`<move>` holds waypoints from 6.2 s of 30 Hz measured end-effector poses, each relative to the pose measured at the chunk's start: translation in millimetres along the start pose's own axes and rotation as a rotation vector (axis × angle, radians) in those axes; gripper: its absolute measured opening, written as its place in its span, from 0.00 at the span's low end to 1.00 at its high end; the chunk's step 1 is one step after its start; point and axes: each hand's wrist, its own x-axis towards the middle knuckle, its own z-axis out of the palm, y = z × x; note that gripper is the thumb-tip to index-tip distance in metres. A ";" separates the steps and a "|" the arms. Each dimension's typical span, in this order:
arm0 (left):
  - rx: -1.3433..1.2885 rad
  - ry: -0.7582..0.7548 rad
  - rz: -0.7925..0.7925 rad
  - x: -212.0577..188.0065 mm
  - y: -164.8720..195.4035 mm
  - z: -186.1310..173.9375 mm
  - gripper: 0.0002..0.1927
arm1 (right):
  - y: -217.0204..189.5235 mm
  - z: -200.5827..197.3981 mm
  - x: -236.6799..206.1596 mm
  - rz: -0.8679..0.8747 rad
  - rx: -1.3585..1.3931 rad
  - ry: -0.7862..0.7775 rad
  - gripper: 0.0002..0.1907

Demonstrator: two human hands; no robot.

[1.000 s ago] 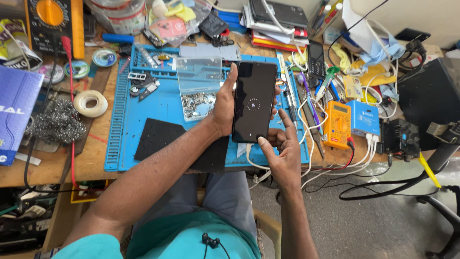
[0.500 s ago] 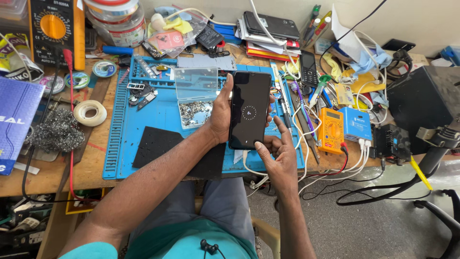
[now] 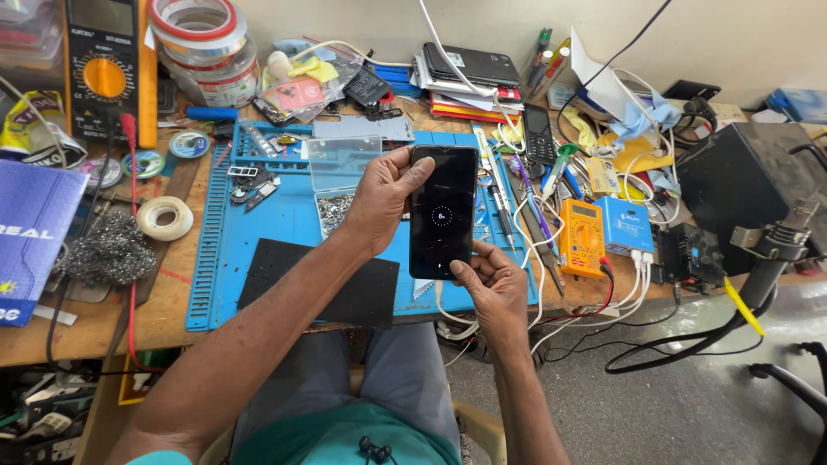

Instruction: The person repairs a disassembled smartphone at a workbench. They use a screwdriver to remove and reinsert screws, pry at the phone's internals with a metal tool, pick small screws from a parts box, wipe components with a cloth, and press parts into the phone body.

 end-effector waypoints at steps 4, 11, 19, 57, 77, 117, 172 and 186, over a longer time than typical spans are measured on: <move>-0.038 0.005 0.051 -8.8 0.3 0.9 0.10 | -4.4 2.7 -3.8 0.029 0.001 -0.047 0.22; 0.055 0.003 0.033 -28.1 8.7 15.5 0.10 | -4.9 3.7 -12.3 0.014 0.048 -0.081 0.20; 0.061 0.005 0.048 -31.0 12.1 17.6 0.10 | 6.2 -5.2 -22.3 0.047 0.111 -0.080 0.19; 1.813 -0.113 0.143 -215.8 63.6 -68.9 0.40 | -26.5 53.4 51.2 -0.509 -1.207 -0.174 0.16; 1.713 -0.215 0.170 -194.4 57.0 -48.0 0.39 | -19.7 -0.4 71.7 -0.166 0.114 -0.049 0.35; 1.624 0.174 0.333 -227.5 74.7 -62.1 0.24 | -16.1 -2.8 72.1 -0.221 -0.912 -0.136 0.37; 1.238 0.433 0.457 -244.1 76.4 -69.5 0.16 | 21.8 -174.0 103.3 -0.060 0.609 -0.008 0.04; 1.596 0.211 0.262 -214.1 62.2 -68.3 0.33 | -1.1 40.0 -59.2 -0.141 -0.023 -0.222 0.06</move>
